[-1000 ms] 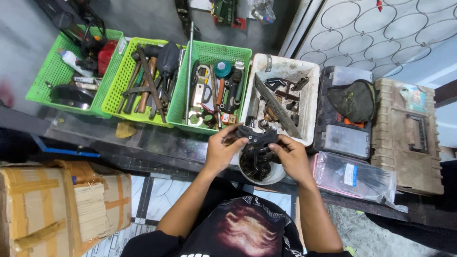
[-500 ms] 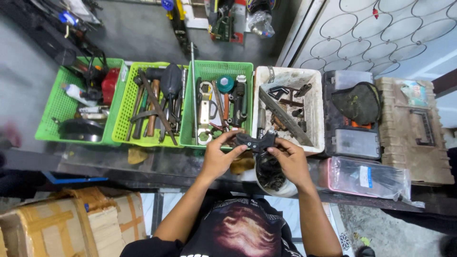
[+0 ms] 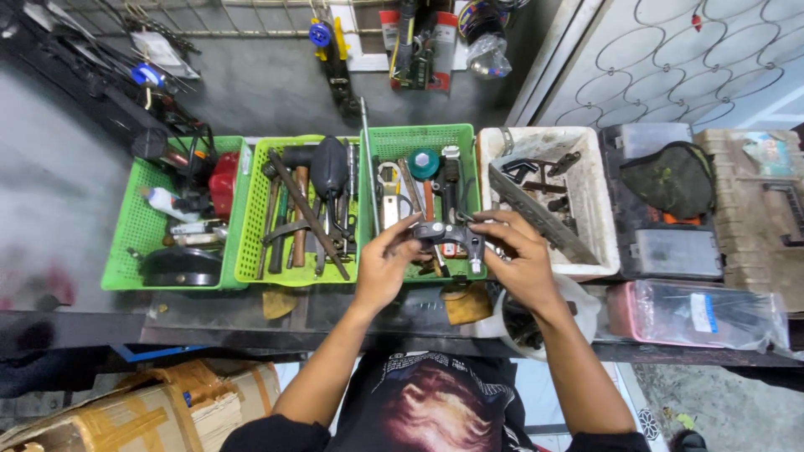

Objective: Inspecting and repairing small mechanical engine parts on a workbench.

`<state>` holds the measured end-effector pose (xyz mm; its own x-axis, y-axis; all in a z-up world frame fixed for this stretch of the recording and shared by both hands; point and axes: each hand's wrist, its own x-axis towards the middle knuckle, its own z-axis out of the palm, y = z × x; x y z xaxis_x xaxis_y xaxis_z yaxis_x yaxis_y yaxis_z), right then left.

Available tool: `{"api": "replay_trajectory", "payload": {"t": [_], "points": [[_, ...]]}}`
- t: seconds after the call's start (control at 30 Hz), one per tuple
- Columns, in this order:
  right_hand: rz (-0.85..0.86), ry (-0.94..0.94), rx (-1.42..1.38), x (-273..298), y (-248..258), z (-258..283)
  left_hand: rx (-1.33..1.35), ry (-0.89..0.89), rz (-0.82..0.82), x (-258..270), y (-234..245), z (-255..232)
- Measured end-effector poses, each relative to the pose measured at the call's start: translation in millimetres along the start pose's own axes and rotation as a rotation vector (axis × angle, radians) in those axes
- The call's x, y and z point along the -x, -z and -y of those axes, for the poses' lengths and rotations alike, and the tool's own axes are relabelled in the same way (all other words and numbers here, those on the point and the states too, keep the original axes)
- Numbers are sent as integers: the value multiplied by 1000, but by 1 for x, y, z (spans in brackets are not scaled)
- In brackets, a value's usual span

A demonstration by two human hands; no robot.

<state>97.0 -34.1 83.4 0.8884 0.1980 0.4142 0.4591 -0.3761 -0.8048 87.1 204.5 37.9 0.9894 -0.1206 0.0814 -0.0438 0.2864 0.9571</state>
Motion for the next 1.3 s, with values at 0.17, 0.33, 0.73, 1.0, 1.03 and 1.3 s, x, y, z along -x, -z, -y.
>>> {"api": "replay_trajectory", "payload": {"t": [0.17, 0.33, 0.73, 1.0, 1.03, 1.3], "points": [[77, -38, -65, -27, -12, -14, -52, 3, 18, -33, 28, -6], [37, -196, -488, -65, -33, -35, -217, 115, -5, -67, 39, -17], [305, -433, 111, -92, -87, -116, -509, 118, 28, -131, 88, 117], [393, -375, 381, -81, -126, -180, -795, 193, 62, -146, 106, 173], [394, -376, 379, -79, -129, -184, -796, 195, 62, -146, 104, 174], [423, -337, 477, -72, -133, -212, -871, 365, 124, -150, 90, 179]]}}
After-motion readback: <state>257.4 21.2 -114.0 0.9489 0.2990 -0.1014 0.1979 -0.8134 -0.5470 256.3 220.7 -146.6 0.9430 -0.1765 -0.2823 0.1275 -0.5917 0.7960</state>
